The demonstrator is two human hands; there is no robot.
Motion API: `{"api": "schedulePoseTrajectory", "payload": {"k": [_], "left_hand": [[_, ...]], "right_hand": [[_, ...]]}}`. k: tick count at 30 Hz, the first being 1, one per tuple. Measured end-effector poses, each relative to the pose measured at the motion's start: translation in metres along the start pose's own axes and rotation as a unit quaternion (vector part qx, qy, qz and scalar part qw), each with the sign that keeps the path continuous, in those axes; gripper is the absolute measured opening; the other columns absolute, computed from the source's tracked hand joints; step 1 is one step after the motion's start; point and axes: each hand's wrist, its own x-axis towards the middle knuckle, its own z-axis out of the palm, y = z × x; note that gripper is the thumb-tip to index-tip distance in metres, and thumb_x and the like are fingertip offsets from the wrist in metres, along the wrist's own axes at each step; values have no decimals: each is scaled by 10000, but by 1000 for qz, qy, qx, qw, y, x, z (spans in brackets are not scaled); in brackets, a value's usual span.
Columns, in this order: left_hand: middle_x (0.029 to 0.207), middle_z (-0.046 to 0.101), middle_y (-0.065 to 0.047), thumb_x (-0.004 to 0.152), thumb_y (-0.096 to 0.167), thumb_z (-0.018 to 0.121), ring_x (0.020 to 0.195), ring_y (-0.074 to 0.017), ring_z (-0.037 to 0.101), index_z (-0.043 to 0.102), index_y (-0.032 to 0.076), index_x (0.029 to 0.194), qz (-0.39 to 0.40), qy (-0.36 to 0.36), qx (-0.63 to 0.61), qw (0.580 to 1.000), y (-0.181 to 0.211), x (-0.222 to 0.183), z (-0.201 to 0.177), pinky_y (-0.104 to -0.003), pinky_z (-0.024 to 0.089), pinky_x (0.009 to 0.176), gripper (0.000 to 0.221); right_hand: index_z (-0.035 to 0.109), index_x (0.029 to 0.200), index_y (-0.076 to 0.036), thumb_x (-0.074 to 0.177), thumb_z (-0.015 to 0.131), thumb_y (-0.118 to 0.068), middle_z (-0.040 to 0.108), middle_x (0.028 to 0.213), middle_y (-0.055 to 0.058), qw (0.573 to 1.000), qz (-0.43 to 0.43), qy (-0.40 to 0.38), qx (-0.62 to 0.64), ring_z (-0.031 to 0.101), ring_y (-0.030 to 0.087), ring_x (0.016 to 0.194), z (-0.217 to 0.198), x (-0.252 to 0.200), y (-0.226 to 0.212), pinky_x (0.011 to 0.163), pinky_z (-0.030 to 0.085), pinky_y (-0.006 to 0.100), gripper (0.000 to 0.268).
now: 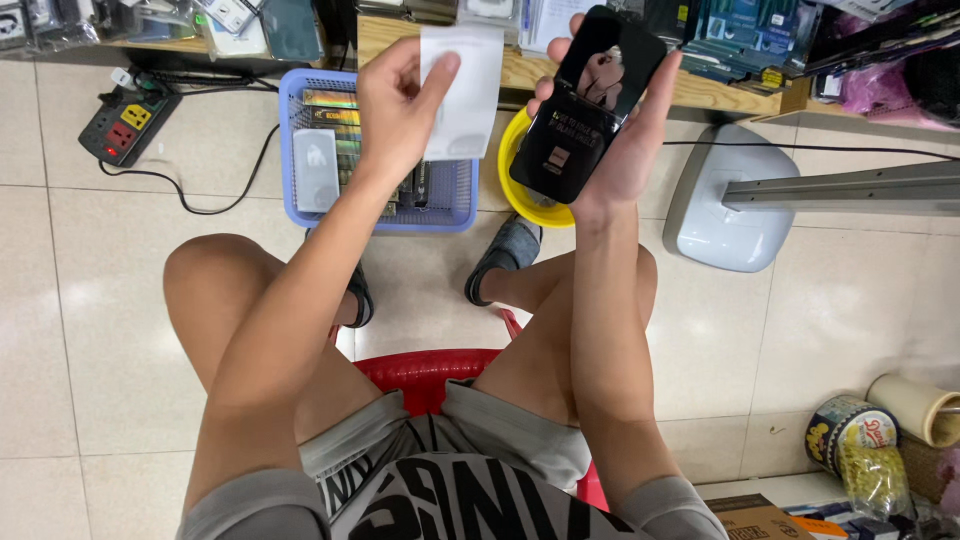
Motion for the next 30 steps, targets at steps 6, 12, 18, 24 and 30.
{"api": "schedulePoseTrajectory", "payload": {"k": [6,12,18,24,30], "left_hand": [[684,378,61,974,185,768,651,-59,337,666,105,878,-31,77,-1,997,20,-45,-33,-240,286,584,161],[1161,580,-59,1008,132,695,1249,-326,673,564,104,932,14,-24,-188,982,37,-35,-30,-381,525,1029,154],[1259,628,-76,1025,161,676,781,-228,637,484,124,946,-105,-139,-351,920,45,-33,-32,-369,578,800,211],[886,567,29,1045,289,584,893,-112,573,535,158,1143,-204,-249,-316,893,33,-34,-35,-280,468,832,171],[918,660,-7,1055,328,451,887,-138,638,648,142,1020,-235,-277,-235,902,38,-26,-43,-275,520,849,272]], "right_hand": [[628,1280,-8,897,517,-639,684,1316,154,994,51,18,-96,686,285,735,21,-6,15,670,577,382,746],[637,1318,-18,929,452,-656,703,1279,103,980,164,-26,-113,727,275,792,22,-7,41,706,574,357,769],[604,1314,-37,948,459,-650,702,1274,142,986,124,-47,-100,691,287,795,20,-3,45,744,542,377,728],[624,1369,-3,935,441,-677,686,1361,134,988,151,-24,-39,683,320,781,4,0,49,713,545,399,823],[589,1366,15,875,436,-713,685,872,240,975,172,-66,-121,658,321,758,26,-1,37,714,506,379,892]]}}
